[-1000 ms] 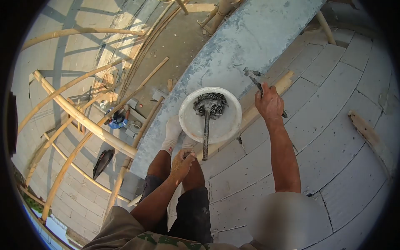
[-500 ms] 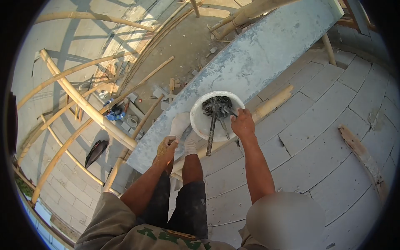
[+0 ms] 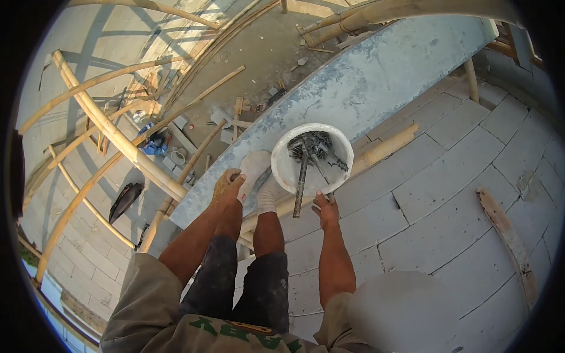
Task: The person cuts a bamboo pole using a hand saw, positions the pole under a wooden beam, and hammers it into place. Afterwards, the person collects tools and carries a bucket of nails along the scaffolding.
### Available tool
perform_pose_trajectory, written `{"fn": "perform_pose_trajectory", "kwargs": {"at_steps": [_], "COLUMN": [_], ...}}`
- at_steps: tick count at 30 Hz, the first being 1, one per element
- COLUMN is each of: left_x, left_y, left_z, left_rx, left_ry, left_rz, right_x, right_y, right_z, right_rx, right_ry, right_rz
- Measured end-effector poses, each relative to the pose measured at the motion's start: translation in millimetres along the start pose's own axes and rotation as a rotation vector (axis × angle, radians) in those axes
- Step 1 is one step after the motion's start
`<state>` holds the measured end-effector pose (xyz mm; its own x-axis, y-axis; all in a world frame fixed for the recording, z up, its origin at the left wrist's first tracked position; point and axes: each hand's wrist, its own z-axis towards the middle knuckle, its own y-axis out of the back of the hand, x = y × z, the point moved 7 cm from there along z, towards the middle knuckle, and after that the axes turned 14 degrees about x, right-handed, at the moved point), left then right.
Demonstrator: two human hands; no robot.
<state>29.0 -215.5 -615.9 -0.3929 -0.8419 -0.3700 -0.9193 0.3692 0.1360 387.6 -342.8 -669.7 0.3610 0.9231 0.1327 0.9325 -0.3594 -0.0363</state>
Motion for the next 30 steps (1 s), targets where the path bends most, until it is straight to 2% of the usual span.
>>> {"fn": "perform_pose_trajectory", "kwargs": {"at_steps": [1,4,5,7,8,11,12,14,17,20,22,24,28,30], "left_x": [-8.0,-26.5,-25.9,-13.2,-3.8,25.9,18.7,3.7,1.6,-24.1,-21.7,-3.8,-16.1,-11.9], "left_y": [-11.2,-35.0,-37.4,-28.8,-24.4,4.6,25.3,67.7,120.4,161.5,172.6,169.8,157.5,146.5], "left_z": [4.4,0.7,-8.5,-23.7,-32.2,-59.2,-72.5,-114.5,-151.6,-195.1,-220.9,-226.6,-283.5,-312.6], "left_rx": [0.034,0.089,0.094,0.116,0.129,0.125,0.09,0.016,-0.116,-0.244,-0.357,-0.482,-0.506,-0.536], "left_ry": [0.003,-0.122,-0.151,-0.081,-0.049,-0.263,-0.195,-0.049,-0.055,-0.096,-0.11,-0.102,-0.122,-0.104], "left_rz": [-0.021,-0.015,-0.014,0.021,0.031,0.469,0.437,0.356,0.186,0.098,-0.027,-0.108,-0.321,-0.427], "right_x": [-16.5,-32.0,-32.9,-34.2,-29.1,-2.9,13.4,72.3,125.6,171.7,208.4,230.8,285.2,330.9], "right_y": [-9.6,-30.0,-34.2,-33.6,-32.0,12.0,20.3,8.4,1.6,15.5,17.4,36.4,18.8,7.2], "right_z": [11.4,59.0,68.9,69.7,66.7,89.5,92.8,41.7,-57.9,-140.3,-185.2,-191.3,-207.2,-174.0], "right_rx": [0.042,0.006,0.005,-0.001,0.018,-0.012,-0.036,-0.07,-0.078,-0.037,-0.064,-0.037,-0.066,0.036], "right_ry": [-0.04,0.073,0.066,0.057,0.063,0.003,-0.023,-0.005,0.027,0.058,0.113,0.112,0.21,0.189], "right_rz": [0.093,0.505,0.533,0.6,0.57,0.427,0.366,0.183,-0.051,-0.071,-0.209,-0.282,-0.428,-0.543]}}
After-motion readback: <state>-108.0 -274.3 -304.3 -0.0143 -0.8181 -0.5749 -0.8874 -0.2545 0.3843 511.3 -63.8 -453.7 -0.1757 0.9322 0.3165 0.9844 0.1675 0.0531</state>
